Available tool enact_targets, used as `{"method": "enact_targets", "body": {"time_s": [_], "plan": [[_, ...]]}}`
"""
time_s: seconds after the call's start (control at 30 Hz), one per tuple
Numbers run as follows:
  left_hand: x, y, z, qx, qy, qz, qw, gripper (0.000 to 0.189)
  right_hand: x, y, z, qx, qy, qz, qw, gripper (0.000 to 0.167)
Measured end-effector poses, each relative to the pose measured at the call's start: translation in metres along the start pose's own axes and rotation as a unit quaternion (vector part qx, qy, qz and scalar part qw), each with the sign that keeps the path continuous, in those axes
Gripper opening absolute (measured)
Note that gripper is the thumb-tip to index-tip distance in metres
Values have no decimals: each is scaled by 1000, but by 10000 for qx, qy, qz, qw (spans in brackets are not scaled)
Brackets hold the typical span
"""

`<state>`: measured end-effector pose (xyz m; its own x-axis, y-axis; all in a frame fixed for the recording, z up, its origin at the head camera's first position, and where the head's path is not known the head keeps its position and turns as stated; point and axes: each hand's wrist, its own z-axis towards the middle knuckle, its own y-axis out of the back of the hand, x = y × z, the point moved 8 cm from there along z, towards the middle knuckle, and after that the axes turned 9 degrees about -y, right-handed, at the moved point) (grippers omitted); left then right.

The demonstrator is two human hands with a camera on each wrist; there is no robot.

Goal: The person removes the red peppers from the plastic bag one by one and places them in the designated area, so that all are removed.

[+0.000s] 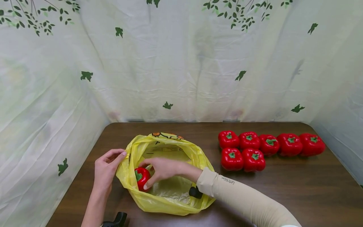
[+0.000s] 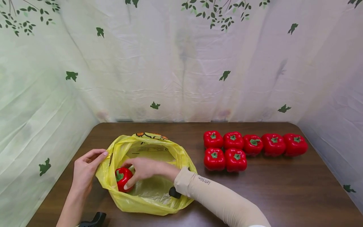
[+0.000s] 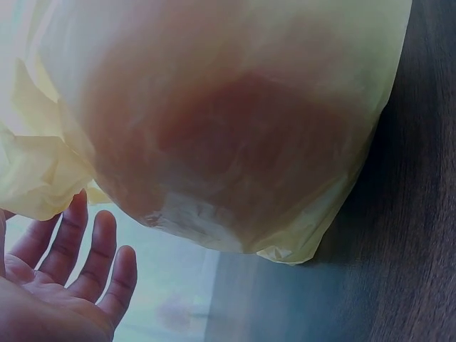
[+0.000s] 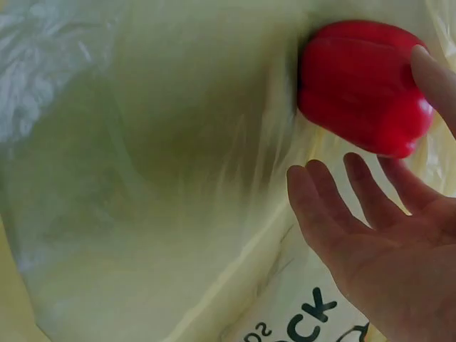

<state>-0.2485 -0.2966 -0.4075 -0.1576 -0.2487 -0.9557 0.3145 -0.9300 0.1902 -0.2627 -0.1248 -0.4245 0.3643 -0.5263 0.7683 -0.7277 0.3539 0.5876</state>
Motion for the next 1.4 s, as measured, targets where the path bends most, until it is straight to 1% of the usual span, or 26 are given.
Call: {"method": "enact_targets", "body": {"time_s": [0.13, 0.27, 0.47, 0.57, 0.7, 0.87, 1.03, 1.3, 1.4], "plan": [[0, 0, 0, -4, -5, 24, 10000, 32, 1, -1, -1, -58, 54, -20, 10000, 61], [0, 0, 0, -24, 10, -25, 10000, 32, 1, 3, -4, -223, 65, -124, 9997, 60], [1, 0, 0, -43, 33, 45, 10000, 32, -3, 12, -10, -525, -188, -436, 9975, 62], [2, 0, 0, -17, 65, 4, 10000, 33, -5, 16, -14, -657, -313, -606, 9955, 64], [2, 0, 0, -39, 74, -65, 9999, 33, -3, 22, -23, -773, -384, -656, 9941, 65], [1, 0, 0, -95, 4, -199, 9998, 31, 2, 30, -34, -991, -385, -577, 9927, 65], [1, -1, 0, -91, 7, -151, 9998, 31, 8, 40, -46, -1286, -316, -411, 9903, 65], [3, -1, -1, -102, 64, -129, 9998, 31, 15, 53, -68, -1773, 26, -13, 9842, 64], [3, -1, -1, -115, 50, -136, 9998, 31, 16, 56, -76, -1854, 120, 125, 9825, 65]]}}
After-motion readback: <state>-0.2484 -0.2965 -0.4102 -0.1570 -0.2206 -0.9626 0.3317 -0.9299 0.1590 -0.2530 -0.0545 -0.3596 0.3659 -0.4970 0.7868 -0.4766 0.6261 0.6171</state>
